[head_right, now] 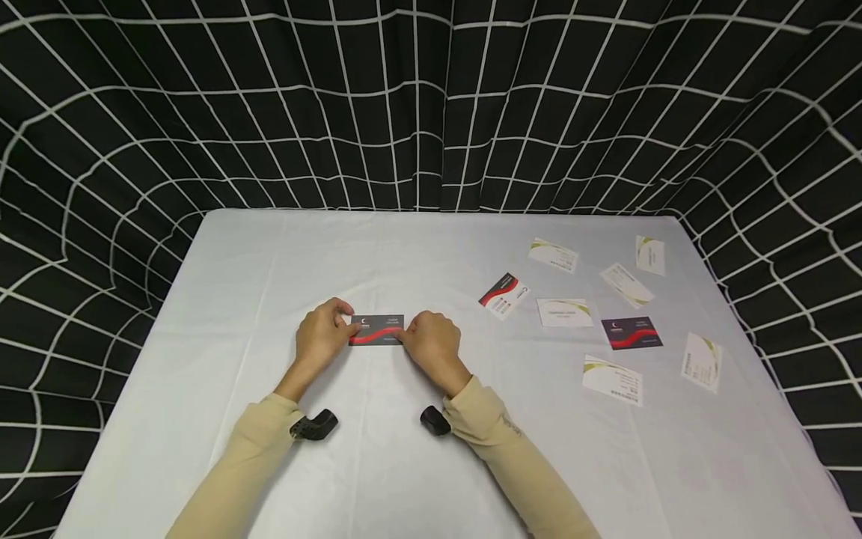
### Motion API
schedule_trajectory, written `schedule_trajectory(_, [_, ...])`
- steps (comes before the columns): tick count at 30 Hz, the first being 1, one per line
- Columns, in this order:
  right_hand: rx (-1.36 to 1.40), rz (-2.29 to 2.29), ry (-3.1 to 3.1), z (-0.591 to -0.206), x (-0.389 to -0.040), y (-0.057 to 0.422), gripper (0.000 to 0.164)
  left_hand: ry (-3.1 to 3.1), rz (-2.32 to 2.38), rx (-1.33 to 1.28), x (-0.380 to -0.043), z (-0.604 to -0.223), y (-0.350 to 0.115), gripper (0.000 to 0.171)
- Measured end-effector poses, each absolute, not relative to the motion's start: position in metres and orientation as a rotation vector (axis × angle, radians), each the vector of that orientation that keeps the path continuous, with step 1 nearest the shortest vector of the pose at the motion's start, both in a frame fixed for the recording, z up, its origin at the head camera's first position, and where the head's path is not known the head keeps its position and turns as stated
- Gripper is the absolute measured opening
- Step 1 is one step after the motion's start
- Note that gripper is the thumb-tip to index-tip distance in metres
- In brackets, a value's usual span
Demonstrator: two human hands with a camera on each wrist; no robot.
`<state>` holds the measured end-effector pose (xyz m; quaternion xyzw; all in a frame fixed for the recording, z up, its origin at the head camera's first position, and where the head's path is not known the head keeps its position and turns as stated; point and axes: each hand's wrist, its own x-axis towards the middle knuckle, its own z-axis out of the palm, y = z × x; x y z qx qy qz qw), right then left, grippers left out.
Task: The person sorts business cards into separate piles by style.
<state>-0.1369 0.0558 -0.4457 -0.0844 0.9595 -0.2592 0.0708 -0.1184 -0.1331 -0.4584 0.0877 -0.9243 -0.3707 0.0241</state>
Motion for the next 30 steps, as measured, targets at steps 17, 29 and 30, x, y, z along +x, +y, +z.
schedule_trajectory(17, [-0.212, -0.523, 2.915, -0.399, -0.212, 0.179, 0.059, -2.805, -1.590, -0.055, -0.130, -0.428, -0.088, 0.015])
schedule_trajectory(29, [-0.363, -0.477, 2.795, -0.414, -0.224, 0.211, 0.061, -2.884, -1.518, -0.314, -0.139, -0.443, 0.033, 0.063])
schedule_trajectory(30, [-0.389, -0.503, 2.794, -0.416, -0.225, 0.211, 0.060, -2.889, -1.523, -0.314, -0.141, -0.445, 0.038, 0.065])
